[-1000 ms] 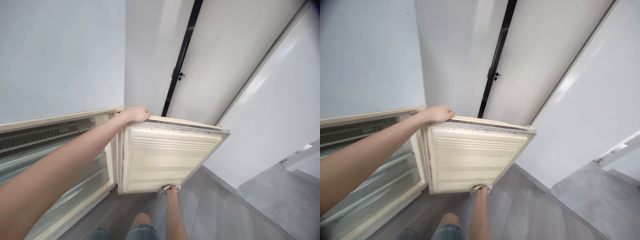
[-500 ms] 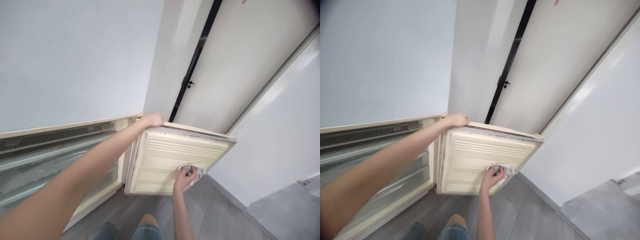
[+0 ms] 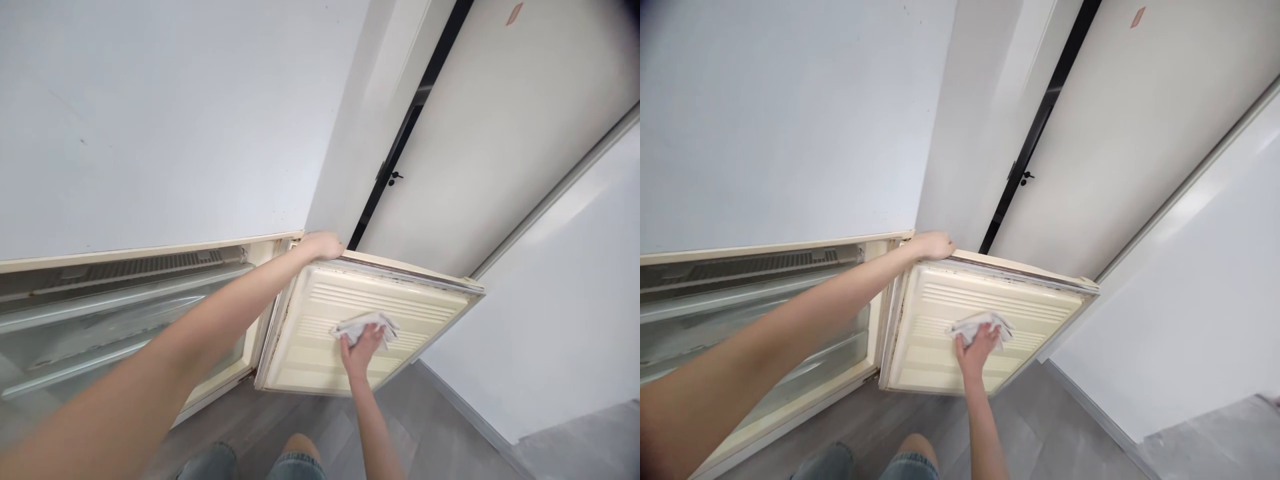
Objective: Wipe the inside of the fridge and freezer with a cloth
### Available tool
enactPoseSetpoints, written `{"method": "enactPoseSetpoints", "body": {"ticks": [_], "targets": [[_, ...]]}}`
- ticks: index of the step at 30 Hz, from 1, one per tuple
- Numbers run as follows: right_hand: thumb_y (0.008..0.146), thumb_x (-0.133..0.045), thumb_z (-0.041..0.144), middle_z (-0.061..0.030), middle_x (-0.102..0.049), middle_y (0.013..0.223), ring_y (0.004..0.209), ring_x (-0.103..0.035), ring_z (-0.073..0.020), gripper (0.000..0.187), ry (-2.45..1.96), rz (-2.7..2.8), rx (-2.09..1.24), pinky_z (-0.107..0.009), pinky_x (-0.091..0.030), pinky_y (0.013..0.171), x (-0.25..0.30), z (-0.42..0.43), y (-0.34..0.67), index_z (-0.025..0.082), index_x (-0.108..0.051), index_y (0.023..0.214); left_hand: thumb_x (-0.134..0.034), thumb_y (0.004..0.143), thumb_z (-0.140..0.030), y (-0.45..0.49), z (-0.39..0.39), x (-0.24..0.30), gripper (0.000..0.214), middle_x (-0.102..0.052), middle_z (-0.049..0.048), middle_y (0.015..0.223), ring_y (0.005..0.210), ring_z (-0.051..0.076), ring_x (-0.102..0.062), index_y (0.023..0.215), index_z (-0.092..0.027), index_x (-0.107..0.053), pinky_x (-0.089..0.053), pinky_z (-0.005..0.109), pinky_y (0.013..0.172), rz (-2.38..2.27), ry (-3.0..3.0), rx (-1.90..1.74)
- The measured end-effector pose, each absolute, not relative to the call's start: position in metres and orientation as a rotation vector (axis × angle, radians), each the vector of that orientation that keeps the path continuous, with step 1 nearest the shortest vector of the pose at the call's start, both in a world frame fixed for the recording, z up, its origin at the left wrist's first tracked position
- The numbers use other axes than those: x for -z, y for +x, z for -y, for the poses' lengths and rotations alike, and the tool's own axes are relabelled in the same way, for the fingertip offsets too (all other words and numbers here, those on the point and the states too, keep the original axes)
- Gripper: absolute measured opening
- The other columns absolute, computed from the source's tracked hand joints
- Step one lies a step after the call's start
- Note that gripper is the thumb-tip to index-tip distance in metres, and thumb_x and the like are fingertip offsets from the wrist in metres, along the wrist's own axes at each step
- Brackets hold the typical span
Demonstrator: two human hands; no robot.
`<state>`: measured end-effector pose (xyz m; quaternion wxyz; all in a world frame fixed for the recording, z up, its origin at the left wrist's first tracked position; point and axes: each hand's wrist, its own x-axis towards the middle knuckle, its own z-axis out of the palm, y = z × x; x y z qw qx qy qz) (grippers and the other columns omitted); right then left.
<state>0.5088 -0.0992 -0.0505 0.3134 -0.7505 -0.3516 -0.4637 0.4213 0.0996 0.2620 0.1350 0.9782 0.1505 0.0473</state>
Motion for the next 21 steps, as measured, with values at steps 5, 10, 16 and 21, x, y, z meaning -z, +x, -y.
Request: {"method": "enactPoseSetpoints", "body": {"ticks": [5, 10, 16, 21], "targets": [[0.085, -0.057, 0.043, -0.0119, -0.054, 0.133, 0.141, -0.022, -0.0321, 0.063, -1.809, 1.359, 1.479, -0.053, -0.024, 0.109, -0.041, 0.024, 0.452, 0.021, -0.039, 0.142, -0.034, 0.088, -0.049, 0.421, -0.098, -0.263, 0.049, -0.064, 0.0139, 0.126, 0.111, 0.023, -0.062, 0.115, -0.015, -0.059, -0.05, 0.045, 0.093, -0.414, 2.85, -0.156], [0.089, -0.051, 0.037, -0.0039, -0.05, 0.139, 0.141, -0.021, -0.027, 0.057, -1.834, 1.413, 1.522, -0.045, -0.01, 0.114, -0.082, -0.006, 0.428, 0.023, -0.04, 0.143, -0.031, 0.089, -0.042, 0.423, -0.099, -0.262, 0.048, -0.065, 0.0155, 0.125, 0.112, 0.023, -0.062, 0.113, -0.014, -0.06, -0.049, 0.044, 0.094, -0.383, 2.87, -0.166], [0.089, -0.05, 0.035, -0.001, -0.049, 0.14, 0.137, -0.031, -0.0224, 0.054, -1.918, 1.594, 1.407, -0.04, -0.012, 0.115, 0.001, 0.008, 0.428, 0.026, -0.04, 0.142, -0.029, 0.082, -0.04, 0.42, -0.097, -0.263, 0.052, -0.065, 0.0174, 0.124, 0.108, 0.03, -0.063, 0.114, -0.014, -0.061, -0.052, 0.042, 0.085, -0.398, 2.852, -0.174], [0.091, -0.044, 0.025, 0.006, -0.049, 0.14, 0.125, -0.045, -0.0158, 0.047, -1.997, 1.853, 1.166, -0.028, -0.044, 0.092, 0.099, 0.029, 0.423, 0.027, -0.047, 0.137, -0.027, 0.08, -0.04, 0.416, -0.095, -0.264, 0.054, -0.065, 0.0176, 0.124, 0.108, 0.032, -0.062, 0.114, -0.014, -0.061, -0.052, 0.042, 0.084, -0.402, 2.842, -0.18]]}}
